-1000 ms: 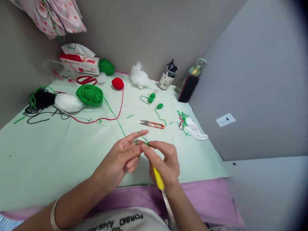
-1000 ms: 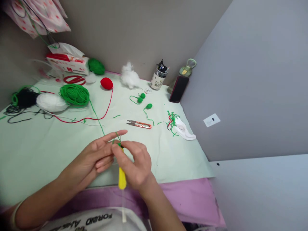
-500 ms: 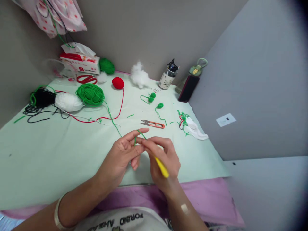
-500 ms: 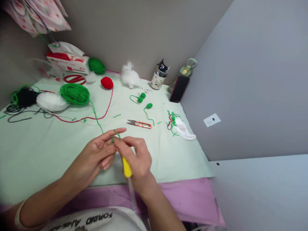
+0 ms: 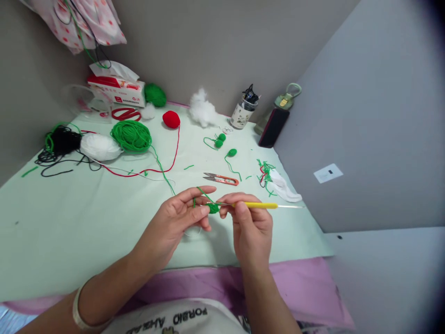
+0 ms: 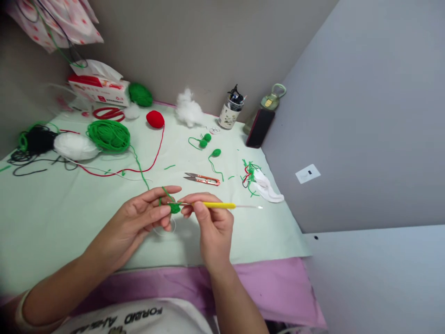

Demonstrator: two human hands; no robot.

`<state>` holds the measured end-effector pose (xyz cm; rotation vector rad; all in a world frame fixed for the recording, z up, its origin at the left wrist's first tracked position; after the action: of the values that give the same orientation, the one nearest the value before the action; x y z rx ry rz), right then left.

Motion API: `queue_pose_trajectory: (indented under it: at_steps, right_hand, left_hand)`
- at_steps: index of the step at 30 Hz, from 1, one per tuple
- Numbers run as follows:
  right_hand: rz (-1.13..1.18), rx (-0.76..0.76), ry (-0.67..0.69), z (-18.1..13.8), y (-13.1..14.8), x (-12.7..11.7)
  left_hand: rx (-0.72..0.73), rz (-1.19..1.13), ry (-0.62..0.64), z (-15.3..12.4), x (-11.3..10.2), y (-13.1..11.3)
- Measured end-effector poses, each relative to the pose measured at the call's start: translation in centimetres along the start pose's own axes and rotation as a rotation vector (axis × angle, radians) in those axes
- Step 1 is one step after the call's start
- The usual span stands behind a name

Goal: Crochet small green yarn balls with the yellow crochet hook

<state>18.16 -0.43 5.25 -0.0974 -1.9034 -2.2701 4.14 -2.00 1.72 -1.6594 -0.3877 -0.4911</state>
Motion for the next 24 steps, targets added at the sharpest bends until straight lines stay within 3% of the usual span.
queue_pose_trajectory:
  at_steps: [4, 7, 9, 14, 17, 20, 24]
  right_hand:
    - [0.07, 0.041, 0.027, 0.0, -0.1, 0.0]
    - [-0.028, -0.013, 0.014, -0.4, 0.8, 0.0]
    - [-0.188, -0.115, -0.006, -1.0, 1.9, 0.2]
    - [-0.675, -0.55, 0.067, -3.3, 3.7, 2.7]
    - [-0.858, -0.665, -0.027, -3.9, 3.4, 2.9]
    - [-0.684, -0.508, -0.064, -2.9, 3.0, 1.6]
    - [-0.197, -0.222, -0.086, -1.0, 2.0, -0.2]
  left_hand:
    - [0.006, 0.017, -0.007, -0.1, -0.4, -0.1]
    - [0.032, 0.056, -0.033, 0.0, -0.8, -0.4]
    - [0.062, 0.102, -0.049, 0.0, -0.9, -0.5]
    - [0.133, 0.136, -0.089, 0.0, -0.8, -0.5]
    - [0.004, -0.03, -0.043, 0.1, 0.0, 0.8]
    - [-0.163, -0.211, 0.013, 0.0, 0.7, 1.8]
    - [-0.13, -0.236, -0.002, 0.4, 0.3, 0.9]
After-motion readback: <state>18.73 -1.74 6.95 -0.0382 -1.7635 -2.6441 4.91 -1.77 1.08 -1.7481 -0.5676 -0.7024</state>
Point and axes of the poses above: each hand's wrist, its own z-axis towards the middle knuckle, its own x-axis out of the palm, y = z × x, the point moved 9 cm from there along z, towards the middle knuckle, and after that the axes turned 9 degrees about x, right-handed, at the moved point
